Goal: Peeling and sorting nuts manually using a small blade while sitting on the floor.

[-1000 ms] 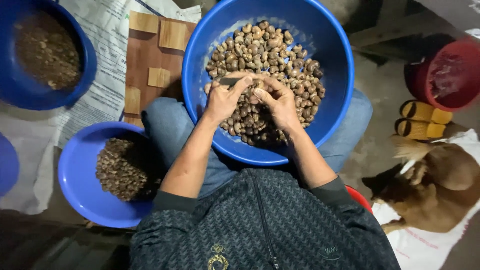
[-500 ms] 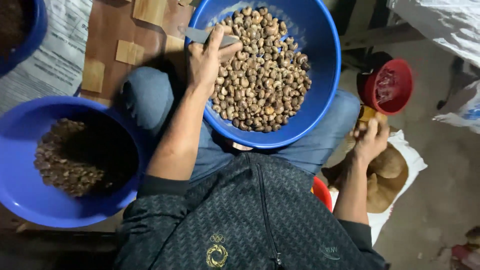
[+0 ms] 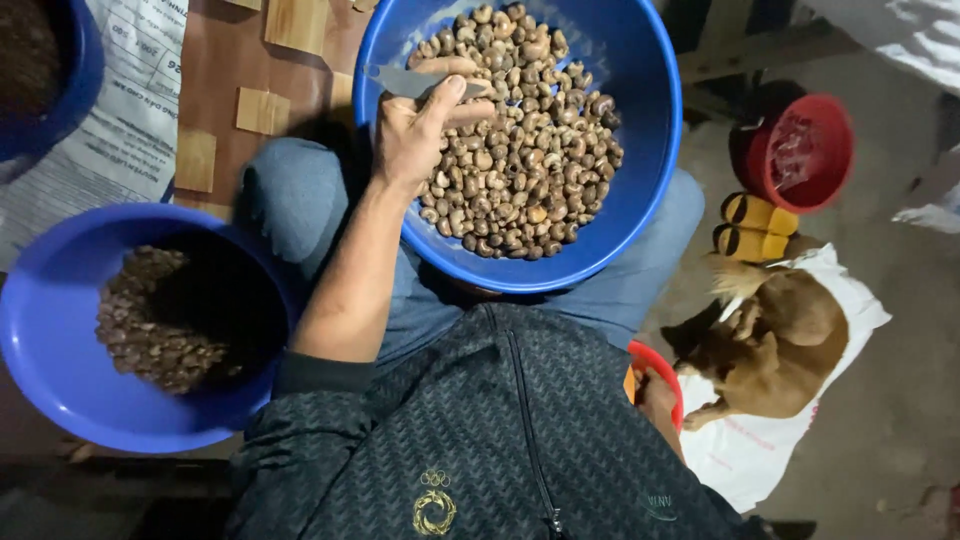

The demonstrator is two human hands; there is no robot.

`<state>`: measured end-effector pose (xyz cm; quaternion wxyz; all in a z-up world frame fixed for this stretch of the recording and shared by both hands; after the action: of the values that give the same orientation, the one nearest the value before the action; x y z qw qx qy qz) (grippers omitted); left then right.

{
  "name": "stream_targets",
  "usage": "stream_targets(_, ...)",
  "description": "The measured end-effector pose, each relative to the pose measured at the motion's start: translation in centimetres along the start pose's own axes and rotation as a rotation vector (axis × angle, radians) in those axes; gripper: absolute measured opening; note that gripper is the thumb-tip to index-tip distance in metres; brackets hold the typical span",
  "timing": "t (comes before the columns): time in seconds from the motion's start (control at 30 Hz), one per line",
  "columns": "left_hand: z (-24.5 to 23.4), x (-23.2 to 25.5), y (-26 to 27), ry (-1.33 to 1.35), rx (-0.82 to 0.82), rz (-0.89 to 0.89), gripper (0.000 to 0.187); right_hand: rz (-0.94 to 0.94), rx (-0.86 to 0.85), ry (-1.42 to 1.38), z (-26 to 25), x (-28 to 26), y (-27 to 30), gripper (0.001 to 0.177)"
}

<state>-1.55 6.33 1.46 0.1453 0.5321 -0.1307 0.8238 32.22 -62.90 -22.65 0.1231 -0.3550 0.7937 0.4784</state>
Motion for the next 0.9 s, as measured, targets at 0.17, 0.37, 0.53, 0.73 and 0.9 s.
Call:
stream_targets(0.17,0.5,-1.8,0.2,-0.009,-0.063,0.012,0.022,0.013,0.049,0.152,-0.1,1.6,-0.7,0.031)
stream_targets(0.37,0.7,-3.7,0.5,-0.247,-0.106,0.003,0.025,-0.018,0.148,0.425,-0.7,0.3,1.9,0.049)
stream_targets(0.53,0.9,-3.4,0.4,-0.308,-0.076,-0.087,0.028,-0.869,0.330,0.772,3.6,-9.1,-3.4,0.054)
stream_targets(0.73,1.1,-4.3,0.6,-0.395,-0.108,-0.079,0.033,-1.610,-0.047,0.053,21.4,-33.0,32.1,0.032)
stream_targets(0.9,1.6,-1.7,1.3,-0.392,0.005,-0.059,0.029,-1.733,-0.670,0.371,34.4,-34.3,42.3,0.021)
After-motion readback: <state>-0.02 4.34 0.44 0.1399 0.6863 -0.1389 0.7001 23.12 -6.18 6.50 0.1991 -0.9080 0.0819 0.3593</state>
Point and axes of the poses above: each hand's wrist, its own y-axis away from the middle knuckle, its own z-axis out of the palm, x = y × z, the point moved 5 cm from there along -y, towards the middle knuckle, and after that the axes turned 3 degrees about x, right-handed, at the moved point
